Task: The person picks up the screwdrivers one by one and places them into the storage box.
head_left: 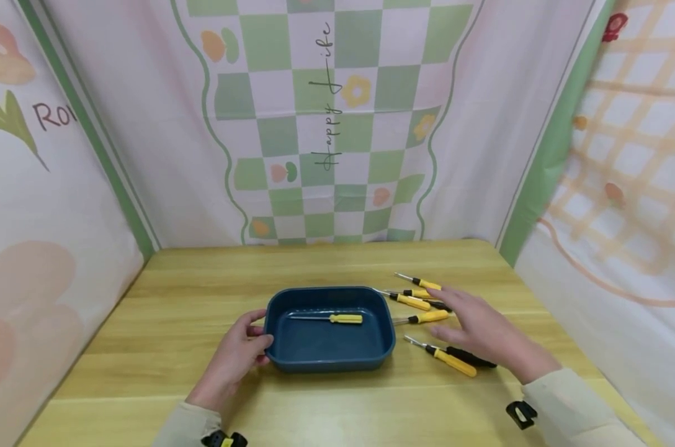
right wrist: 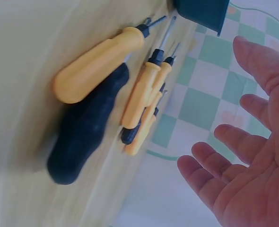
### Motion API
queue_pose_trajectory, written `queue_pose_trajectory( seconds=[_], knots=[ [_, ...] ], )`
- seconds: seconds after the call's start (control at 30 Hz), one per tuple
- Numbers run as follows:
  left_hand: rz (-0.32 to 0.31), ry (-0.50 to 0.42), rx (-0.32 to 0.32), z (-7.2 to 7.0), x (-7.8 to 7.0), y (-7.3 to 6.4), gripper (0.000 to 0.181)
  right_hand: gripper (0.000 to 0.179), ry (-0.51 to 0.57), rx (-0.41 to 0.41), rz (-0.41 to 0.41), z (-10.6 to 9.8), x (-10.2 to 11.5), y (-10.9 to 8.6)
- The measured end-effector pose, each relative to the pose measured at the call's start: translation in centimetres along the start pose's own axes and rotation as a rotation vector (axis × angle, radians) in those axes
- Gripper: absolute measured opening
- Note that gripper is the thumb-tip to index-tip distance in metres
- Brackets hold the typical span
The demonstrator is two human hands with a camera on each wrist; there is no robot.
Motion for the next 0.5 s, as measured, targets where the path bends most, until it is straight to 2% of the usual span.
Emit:
queue_pose_trajectory(
  seconds=[0.5],
  knots=[
    [-0.002,-0.006,0.0,0.1,-0.1,-0.2,0.056,0.07,-0.027,-0.019,-0.031,1.0,-0.6,-1.9]
  ],
)
Point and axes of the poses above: each hand's wrist, its own y-axis towards the middle knuckle, its own z-axis out of the palm, x = y × z, the point moved 7 cm from there along y, towards the middle knuckle, and after that the axes turned 3 degrees about y, right-handed, at the moved point
